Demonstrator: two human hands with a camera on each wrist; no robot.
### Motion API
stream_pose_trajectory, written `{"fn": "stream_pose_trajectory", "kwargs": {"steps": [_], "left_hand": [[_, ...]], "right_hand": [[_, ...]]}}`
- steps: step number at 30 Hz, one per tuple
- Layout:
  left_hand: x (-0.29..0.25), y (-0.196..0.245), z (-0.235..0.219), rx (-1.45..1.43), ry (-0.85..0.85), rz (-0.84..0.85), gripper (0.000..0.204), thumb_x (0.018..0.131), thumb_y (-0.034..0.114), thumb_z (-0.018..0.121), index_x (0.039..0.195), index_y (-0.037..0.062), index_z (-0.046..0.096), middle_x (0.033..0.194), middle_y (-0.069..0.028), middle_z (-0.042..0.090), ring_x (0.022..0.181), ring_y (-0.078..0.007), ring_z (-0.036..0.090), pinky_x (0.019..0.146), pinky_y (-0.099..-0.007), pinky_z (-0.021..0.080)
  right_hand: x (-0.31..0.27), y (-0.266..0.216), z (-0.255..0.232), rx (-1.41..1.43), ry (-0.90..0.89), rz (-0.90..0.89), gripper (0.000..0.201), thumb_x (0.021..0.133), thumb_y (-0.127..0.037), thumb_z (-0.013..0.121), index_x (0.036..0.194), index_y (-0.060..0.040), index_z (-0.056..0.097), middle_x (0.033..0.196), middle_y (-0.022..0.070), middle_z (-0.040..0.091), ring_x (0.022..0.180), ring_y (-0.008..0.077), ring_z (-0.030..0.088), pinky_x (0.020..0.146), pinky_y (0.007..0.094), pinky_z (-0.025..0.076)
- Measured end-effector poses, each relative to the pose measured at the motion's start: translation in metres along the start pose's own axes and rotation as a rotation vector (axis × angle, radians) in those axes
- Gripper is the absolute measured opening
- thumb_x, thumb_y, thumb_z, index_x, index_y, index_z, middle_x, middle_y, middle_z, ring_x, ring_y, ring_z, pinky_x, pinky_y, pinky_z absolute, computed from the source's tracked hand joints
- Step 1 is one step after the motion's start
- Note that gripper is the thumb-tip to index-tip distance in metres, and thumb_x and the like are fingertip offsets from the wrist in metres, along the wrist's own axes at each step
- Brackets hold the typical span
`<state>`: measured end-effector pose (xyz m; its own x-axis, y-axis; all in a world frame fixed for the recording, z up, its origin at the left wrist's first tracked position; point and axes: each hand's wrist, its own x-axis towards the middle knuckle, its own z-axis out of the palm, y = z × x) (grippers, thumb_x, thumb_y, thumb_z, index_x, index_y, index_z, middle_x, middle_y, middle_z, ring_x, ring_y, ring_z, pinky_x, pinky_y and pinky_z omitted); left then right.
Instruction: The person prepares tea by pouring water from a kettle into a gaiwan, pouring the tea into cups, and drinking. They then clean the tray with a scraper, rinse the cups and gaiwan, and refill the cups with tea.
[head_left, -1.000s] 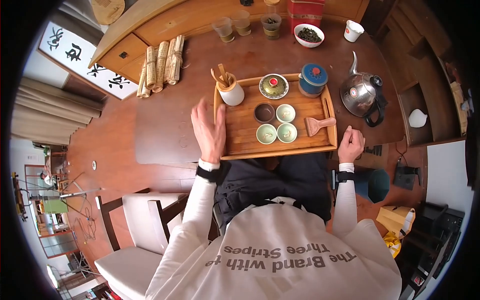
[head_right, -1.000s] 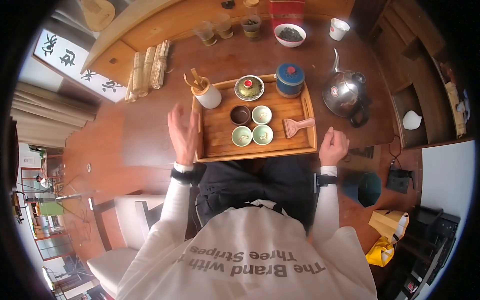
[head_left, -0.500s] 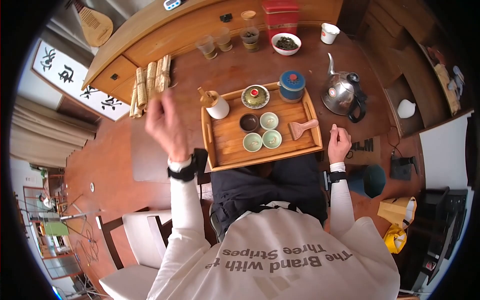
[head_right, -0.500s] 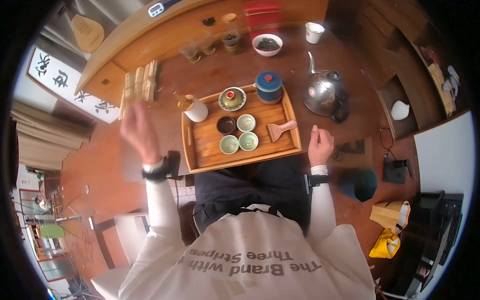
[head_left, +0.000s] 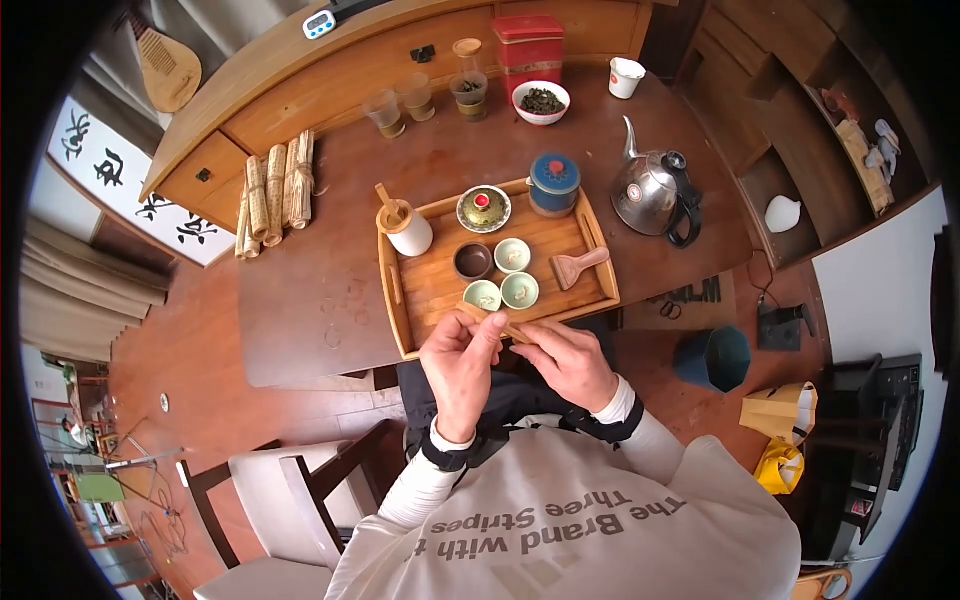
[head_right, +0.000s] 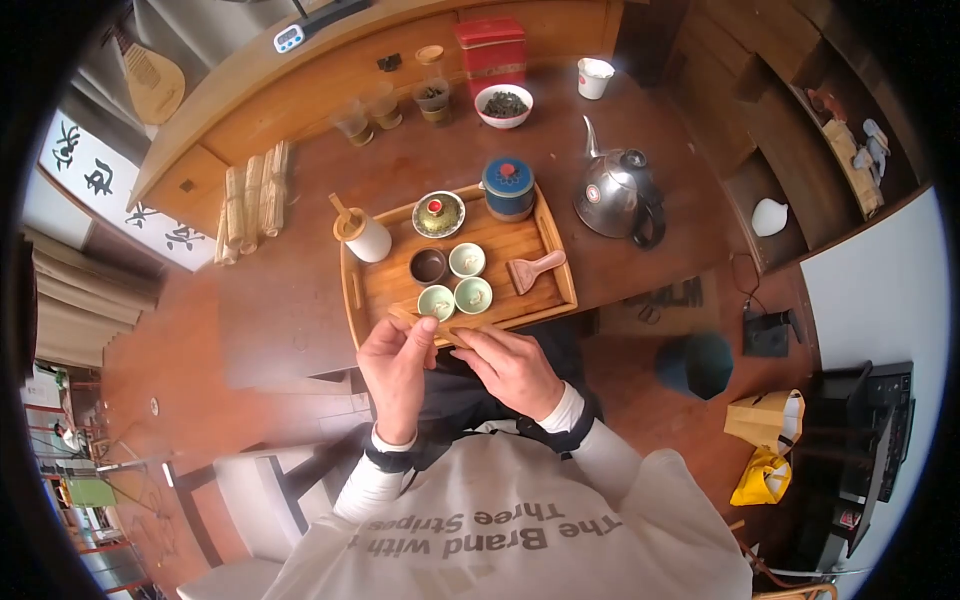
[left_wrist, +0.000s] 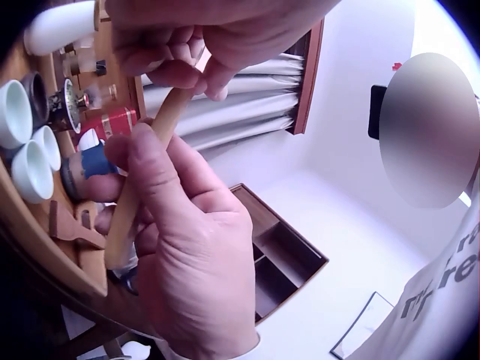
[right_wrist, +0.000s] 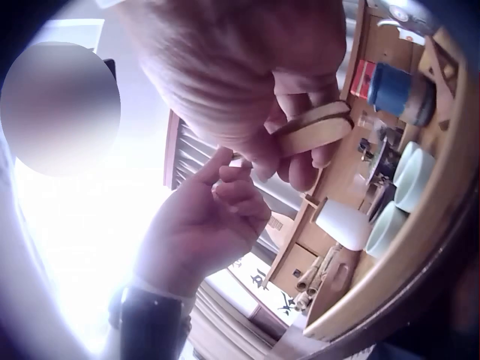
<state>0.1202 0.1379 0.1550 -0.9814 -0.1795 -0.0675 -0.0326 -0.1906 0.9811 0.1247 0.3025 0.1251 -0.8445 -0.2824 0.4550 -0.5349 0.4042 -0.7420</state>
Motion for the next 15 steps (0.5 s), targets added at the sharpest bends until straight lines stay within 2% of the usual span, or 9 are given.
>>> {"fn": "stream_pose_trajectory", "kwargs": {"steps": [2, 3, 5, 9, 11, 13, 14, 15], "left_hand": [[-0.004, -0.011, -0.004, 0.006, 0.033, 0.022, 0.027, 0.094, 0.014, 0.081, 0.079, 0.0028, 0.061, 0.067, 0.0048, 0.058, 0.06, -0.0011, 0.046, 0.053, -0.0195, 0.037], [-0.005, -0.02, -0.008, 0.005, 0.041, 0.008, 0.027, 0.094, 0.014, 0.081, 0.079, 0.0028, 0.061, 0.067, 0.0048, 0.058, 0.06, -0.0011, 0.046, 0.053, -0.0195, 0.037], [-0.009, -0.028, -0.013, 0.199, 0.048, -0.059, 0.029, 0.093, 0.014, 0.082, 0.077, 0.0024, 0.061, 0.067, 0.0052, 0.058, 0.061, -0.0011, 0.045, 0.053, -0.0196, 0.037], [-0.016, -0.037, -0.017, 0.151, 0.018, -0.199, 0.029, 0.094, 0.016, 0.081, 0.077, 0.0018, 0.062, 0.068, 0.0052, 0.059, 0.062, -0.0011, 0.047, 0.054, -0.0199, 0.037], [-0.016, -0.042, -0.017, 0.099, 0.017, -0.208, 0.026, 0.095, 0.016, 0.08, 0.081, 0.0008, 0.064, 0.068, 0.0056, 0.059, 0.063, -0.0013, 0.047, 0.054, -0.02, 0.038], [-0.008, -0.052, -0.025, 0.146, -0.148, -0.144, 0.021, 0.096, 0.014, 0.078, 0.086, 0.0003, 0.066, 0.073, 0.0053, 0.061, 0.067, -0.0012, 0.049, 0.055, -0.0202, 0.039], [-0.004, -0.05, -0.025, 0.039, -0.184, -0.124, 0.015, 0.098, 0.013, 0.075, 0.096, -0.0004, 0.069, 0.079, 0.0041, 0.064, 0.071, -0.0013, 0.051, 0.059, -0.0194, 0.041], [-0.003, -0.042, -0.025, -0.027, -0.16, -0.175, 0.016, 0.1, 0.014, 0.073, 0.105, -0.0014, 0.07, 0.086, 0.0022, 0.067, 0.075, -0.0021, 0.055, 0.064, -0.0195, 0.044]], "right_hand": [[-0.01, 0.006, 0.008, 0.102, 0.014, 0.028, 0.03, 0.091, 0.002, 0.072, 0.12, 0.0074, 0.065, 0.105, 0.019, 0.071, 0.088, 0.0349, 0.073, 0.073, 0.0385, 0.059], [-0.015, 0.007, 0.009, 0.105, 0.003, 0.038, 0.03, 0.091, 0.002, 0.072, 0.12, 0.0074, 0.065, 0.105, 0.019, 0.071, 0.088, 0.0349, 0.073, 0.073, 0.0385, 0.059], [-0.022, 0.009, 0.01, 0.186, -0.109, 0.173, 0.03, 0.094, 0.004, 0.068, 0.122, 0.0095, 0.063, 0.1, 0.0193, 0.069, 0.086, 0.0337, 0.073, 0.072, 0.0385, 0.058], [-0.026, 0.007, 0.009, 0.158, -0.143, 0.238, 0.026, 0.094, -0.002, 0.073, 0.118, 0.0066, 0.068, 0.089, 0.0165, 0.068, 0.077, 0.029, 0.07, 0.068, 0.0353, 0.055], [-0.024, 0.013, 0.01, 0.197, -0.109, 0.22, 0.025, 0.095, -0.005, 0.073, 0.117, 0.006, 0.069, 0.088, 0.0165, 0.07, 0.072, 0.0274, 0.069, 0.067, 0.0347, 0.055], [-0.019, 0.013, 0.001, 0.205, -0.146, 0.305, 0.024, 0.097, -0.006, 0.071, 0.118, 0.0063, 0.068, 0.089, 0.0163, 0.071, 0.07, 0.027, 0.068, 0.068, 0.0336, 0.056], [-0.02, 0.021, -0.005, 0.195, -0.167, 0.339, 0.026, 0.098, -0.007, 0.069, 0.121, 0.0065, 0.067, 0.091, 0.0145, 0.074, 0.068, 0.0223, 0.068, 0.068, 0.0315, 0.057], [-0.019, 0.026, -0.014, 0.225, -0.204, 0.496, 0.03, 0.099, -0.009, 0.069, 0.126, 0.0047, 0.067, 0.092, 0.0127, 0.076, 0.067, 0.0169, 0.068, 0.066, 0.0297, 0.056]]}}
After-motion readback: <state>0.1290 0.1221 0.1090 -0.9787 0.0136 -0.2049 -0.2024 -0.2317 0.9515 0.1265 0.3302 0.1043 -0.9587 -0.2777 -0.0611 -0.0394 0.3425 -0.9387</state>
